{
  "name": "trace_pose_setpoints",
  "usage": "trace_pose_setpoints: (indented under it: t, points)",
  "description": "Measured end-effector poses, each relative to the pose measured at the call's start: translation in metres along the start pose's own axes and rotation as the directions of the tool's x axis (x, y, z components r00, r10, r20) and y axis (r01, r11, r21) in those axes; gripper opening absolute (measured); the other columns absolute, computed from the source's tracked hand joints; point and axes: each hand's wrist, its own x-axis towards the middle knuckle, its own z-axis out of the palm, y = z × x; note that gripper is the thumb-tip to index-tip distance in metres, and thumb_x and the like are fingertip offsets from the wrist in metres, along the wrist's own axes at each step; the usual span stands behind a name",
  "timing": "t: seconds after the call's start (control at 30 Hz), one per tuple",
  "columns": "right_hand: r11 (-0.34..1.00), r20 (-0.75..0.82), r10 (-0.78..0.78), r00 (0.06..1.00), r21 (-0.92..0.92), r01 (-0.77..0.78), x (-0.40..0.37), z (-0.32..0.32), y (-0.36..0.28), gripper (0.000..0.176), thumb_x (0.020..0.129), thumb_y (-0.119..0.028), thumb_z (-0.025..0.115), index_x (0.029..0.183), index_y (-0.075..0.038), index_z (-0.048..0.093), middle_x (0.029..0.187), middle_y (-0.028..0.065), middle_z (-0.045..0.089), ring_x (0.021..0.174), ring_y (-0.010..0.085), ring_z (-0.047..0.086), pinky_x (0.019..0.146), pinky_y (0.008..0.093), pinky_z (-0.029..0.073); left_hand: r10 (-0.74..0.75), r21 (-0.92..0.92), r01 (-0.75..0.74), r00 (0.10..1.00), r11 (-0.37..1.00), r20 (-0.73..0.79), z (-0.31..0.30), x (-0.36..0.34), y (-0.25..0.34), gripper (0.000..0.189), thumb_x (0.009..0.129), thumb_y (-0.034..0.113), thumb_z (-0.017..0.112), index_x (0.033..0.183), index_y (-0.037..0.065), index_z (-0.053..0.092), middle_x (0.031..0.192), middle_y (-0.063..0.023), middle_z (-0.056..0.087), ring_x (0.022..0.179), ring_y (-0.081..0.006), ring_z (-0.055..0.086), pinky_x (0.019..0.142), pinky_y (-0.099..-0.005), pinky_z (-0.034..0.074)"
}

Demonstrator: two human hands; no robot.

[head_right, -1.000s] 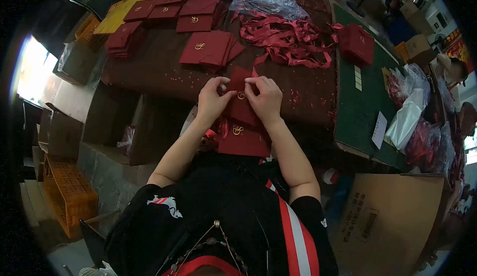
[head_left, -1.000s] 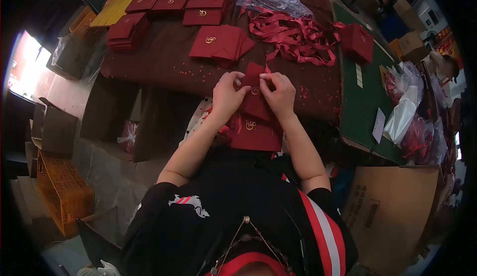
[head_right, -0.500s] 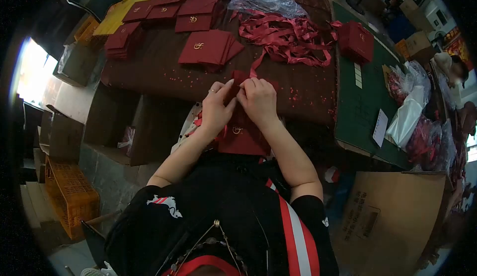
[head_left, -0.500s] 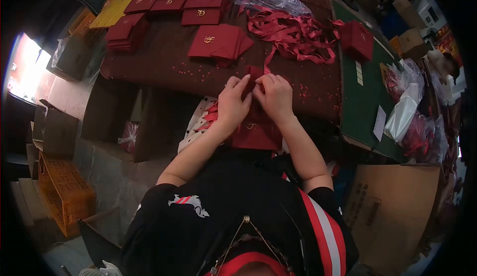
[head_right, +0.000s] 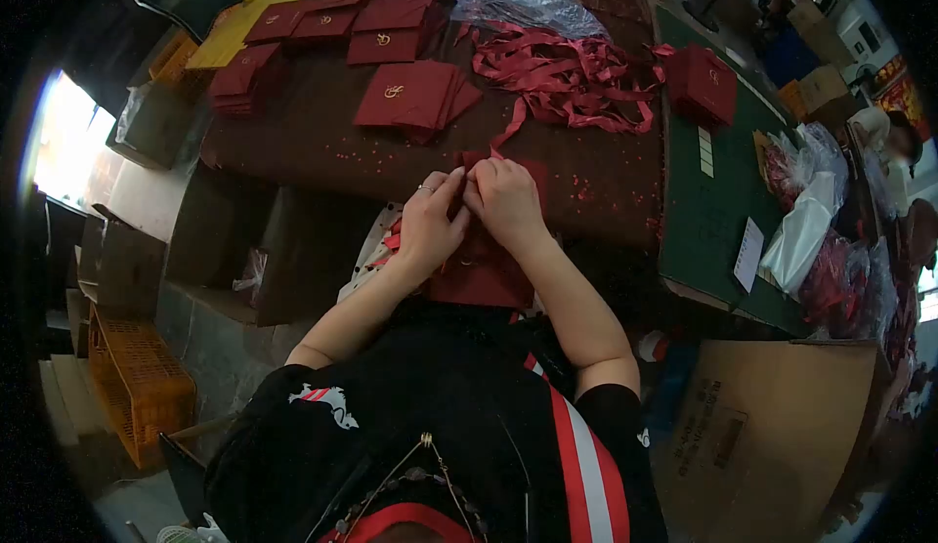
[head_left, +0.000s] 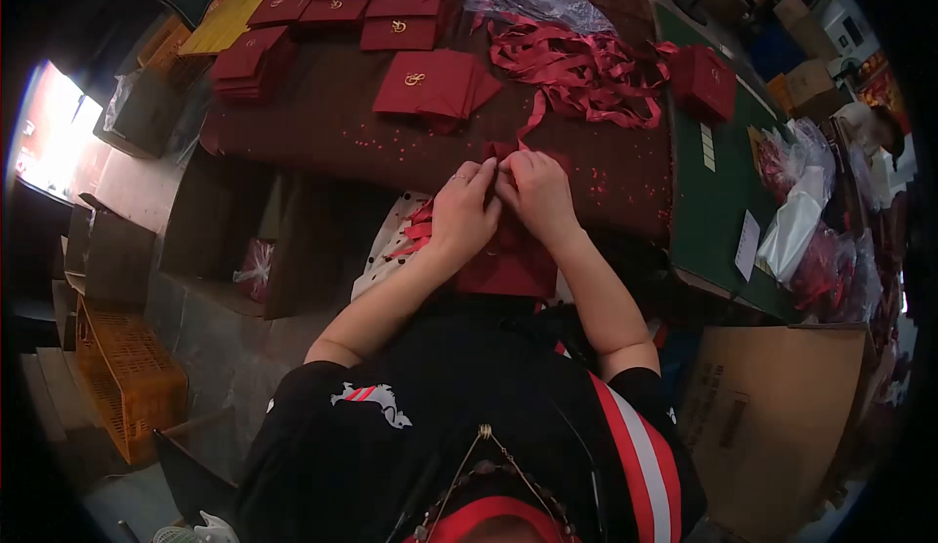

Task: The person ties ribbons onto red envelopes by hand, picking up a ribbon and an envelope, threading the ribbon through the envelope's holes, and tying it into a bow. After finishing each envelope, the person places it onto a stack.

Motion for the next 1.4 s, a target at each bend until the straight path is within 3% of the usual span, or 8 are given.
trace_pose_setpoints:
  t: [0.23,0.3,0.43,0.67,1.07,1.17,1.3,1.4]
  points:
    - [0.898,0.011,0.319,0.948,0.314,-0.306,0.001,-0.014,0.009,0.012,0.082,-0.015,0.078,0.090,-0.007,0.073,0.092,0.0070,0.064,0.085,0.0267,0.065,0.079,0.0371,0.053,-0.122,-0.389,0.210,0.963,0.897,0.240,-0.014,0.024,-0.021,0.042,0.085,0.002,0.068,0.127,-0.004,0.064,0.104,-0.0165,0.062,0.094,-0.0267,0.069,0.081,-0.0348,0.054]
    - [0.849,0.061,0.370,0.927,0.382,-0.365,-0.001,-0.013,0.016,0.013,0.082,-0.015,0.079,0.089,-0.006,0.073,0.092,0.0060,0.063,0.086,0.0244,0.065,0.078,0.0361,0.053,-0.235,-0.619,0.471,0.874,0.629,0.425,-0.009,0.028,-0.034,0.037,0.090,0.004,0.069,0.126,-0.005,0.065,0.109,-0.0108,0.062,0.093,-0.0134,0.065,0.080,-0.0304,0.053]
    - [0.756,0.207,0.424,0.882,0.455,-0.471,-0.011,0.002,0.031,0.018,0.080,-0.018,0.084,0.088,-0.006,0.074,0.095,0.0054,0.062,0.090,0.0199,0.063,0.078,0.0345,0.052,-0.111,-0.063,0.126,0.973,0.990,0.203,-0.001,0.032,-0.039,0.026,0.086,0.006,0.073,0.112,0.005,0.073,0.101,-0.0092,0.060,0.089,-0.0219,0.067,0.075,-0.0343,0.054]
    - [0.710,0.206,0.434,0.877,0.521,-0.474,-0.018,0.007,0.037,0.033,0.078,-0.022,0.086,0.104,-0.008,0.072,0.104,0.0059,0.060,0.091,0.0196,0.062,0.079,0.0339,0.052,0.096,0.146,-0.114,0.987,0.983,0.130,-0.002,0.057,-0.036,0.007,0.087,0.007,0.067,0.093,0.004,0.070,0.100,-0.0099,0.060,0.094,-0.0341,0.065,0.078,-0.0451,0.054]
    - [0.854,0.014,0.385,0.923,0.375,-0.362,-0.023,0.011,0.039,0.028,0.080,-0.014,0.081,0.101,-0.008,0.063,0.096,0.0047,0.059,0.081,0.0176,0.058,0.072,0.0319,0.049,-0.277,0.303,0.278,0.960,0.911,-0.048,-0.072,0.035,-0.080,0.013,0.088,0.009,0.069,0.100,0.008,0.073,0.107,-0.0109,0.062,0.099,-0.0340,0.064,0.084,-0.0443,0.053]
    - [0.826,0.044,0.401,0.915,0.414,-0.382,-0.021,0.008,0.039,0.027,0.084,-0.014,0.080,0.105,-0.007,0.064,0.095,0.0027,0.062,0.080,0.0126,0.060,0.069,0.0281,0.049,-0.099,0.335,0.201,0.949,0.920,-0.298,-0.055,0.030,-0.069,0.028,0.088,0.009,0.070,0.116,0.009,0.070,0.112,-0.0130,0.062,0.107,-0.0365,0.060,0.090,-0.0452,0.050]
    - [0.643,0.116,0.526,0.843,0.595,-0.483,0.001,-0.001,0.058,0.026,0.090,-0.017,0.077,0.110,-0.006,0.066,0.091,0.0012,0.068,0.078,0.0091,0.062,0.068,0.0275,0.051,0.244,0.260,-0.235,0.970,0.937,-0.003,-0.037,0.020,-0.019,0.038,0.086,0.017,0.075,0.123,0.010,0.068,0.125,-0.0130,0.062,0.121,-0.0369,0.051,0.099,-0.0488,0.046]
    - [0.832,0.016,0.522,0.853,0.211,-0.513,0.034,-0.009,0.076,0.039,0.094,-0.038,0.071,0.104,0.000,0.071,0.087,0.0119,0.074,0.081,0.0264,0.072,0.074,0.0379,0.056,0.232,0.258,-0.295,0.940,0.920,0.249,-0.017,0.008,-0.015,0.038,0.085,0.027,0.078,0.117,0.008,0.071,0.130,-0.0119,0.064,0.124,-0.0372,0.052,0.102,-0.0473,0.047]
